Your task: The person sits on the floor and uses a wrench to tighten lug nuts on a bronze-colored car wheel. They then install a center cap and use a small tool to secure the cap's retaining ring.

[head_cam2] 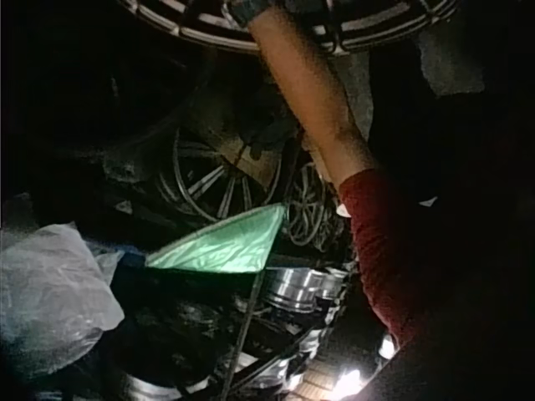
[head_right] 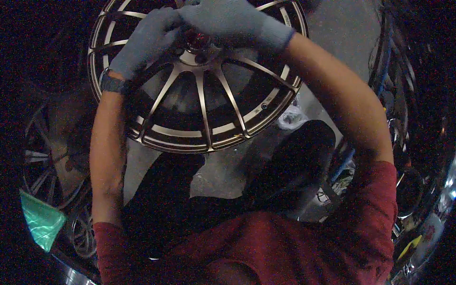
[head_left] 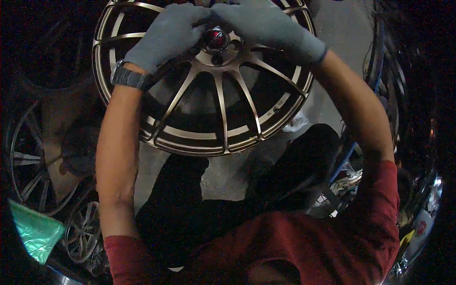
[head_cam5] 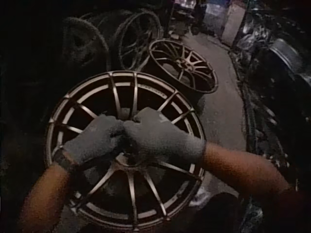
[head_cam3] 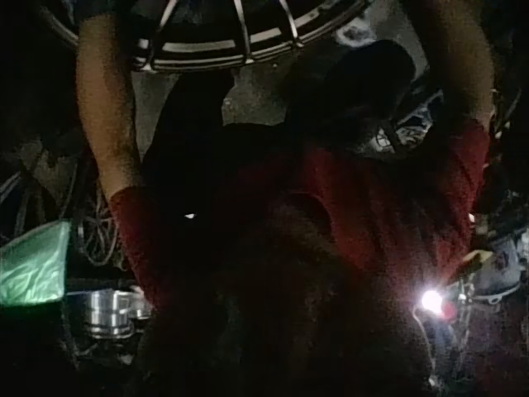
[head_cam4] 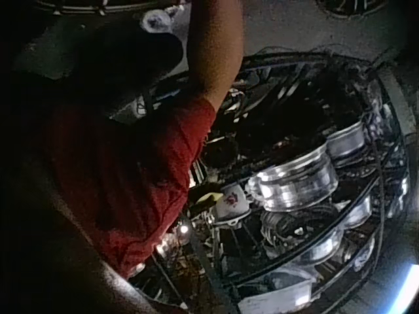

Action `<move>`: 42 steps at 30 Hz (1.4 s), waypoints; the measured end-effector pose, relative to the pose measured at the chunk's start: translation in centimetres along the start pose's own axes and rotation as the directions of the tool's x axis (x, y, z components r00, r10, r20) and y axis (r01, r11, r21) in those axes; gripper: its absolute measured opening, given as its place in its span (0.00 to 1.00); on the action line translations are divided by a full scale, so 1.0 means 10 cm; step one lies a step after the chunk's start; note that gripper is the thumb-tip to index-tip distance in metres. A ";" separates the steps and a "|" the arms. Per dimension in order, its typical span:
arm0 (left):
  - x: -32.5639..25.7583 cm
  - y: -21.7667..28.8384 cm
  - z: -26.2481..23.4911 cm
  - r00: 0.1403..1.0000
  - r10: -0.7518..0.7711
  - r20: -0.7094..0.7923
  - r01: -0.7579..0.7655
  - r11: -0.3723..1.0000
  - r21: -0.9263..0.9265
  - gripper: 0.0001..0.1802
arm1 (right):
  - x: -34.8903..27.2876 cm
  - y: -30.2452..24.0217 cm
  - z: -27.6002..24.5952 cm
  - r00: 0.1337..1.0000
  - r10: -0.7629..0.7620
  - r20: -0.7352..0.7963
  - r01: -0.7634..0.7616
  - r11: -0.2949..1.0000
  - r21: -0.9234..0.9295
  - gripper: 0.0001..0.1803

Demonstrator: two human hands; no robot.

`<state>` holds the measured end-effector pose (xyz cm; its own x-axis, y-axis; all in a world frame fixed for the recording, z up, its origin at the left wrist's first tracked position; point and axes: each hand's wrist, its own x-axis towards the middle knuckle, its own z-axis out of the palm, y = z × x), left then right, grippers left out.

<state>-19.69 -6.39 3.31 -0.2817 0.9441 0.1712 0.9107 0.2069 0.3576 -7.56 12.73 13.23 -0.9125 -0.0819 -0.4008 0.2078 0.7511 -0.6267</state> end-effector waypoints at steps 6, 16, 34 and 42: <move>0.02 0.03 0.01 0.999 -0.037 0.030 0.037 0.999 -0.011 0.14 | -0.12 0.24 0.00 0.746 -0.663 -0.064 0.490 0.611 -0.622 0.32; -0.03 -0.01 0.04 0.999 0.009 -0.044 -0.007 0.999 0.032 0.17 | 0.06 0.22 -0.07 0.599 -0.794 0.100 0.552 0.320 -0.770 0.26; -0.02 0.01 0.04 0.997 0.053 -0.058 -0.052 0.998 0.026 0.13 | -0.13 0.13 0.03 0.762 -0.634 -0.129 0.366 0.587 -0.722 0.17; 0.04 0.03 0.05 0.999 0.024 -0.046 -0.024 1.000 0.006 0.13 | 0.06 0.15 0.21 0.934 -0.286 -0.214 0.151 0.859 -0.489 0.17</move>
<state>-19.40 -5.85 3.06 -0.2731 0.9361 0.2216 0.9189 0.1857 0.3481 -7.06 12.39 10.62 -0.9871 -0.1512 -0.0518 -0.1317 0.9533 -0.2718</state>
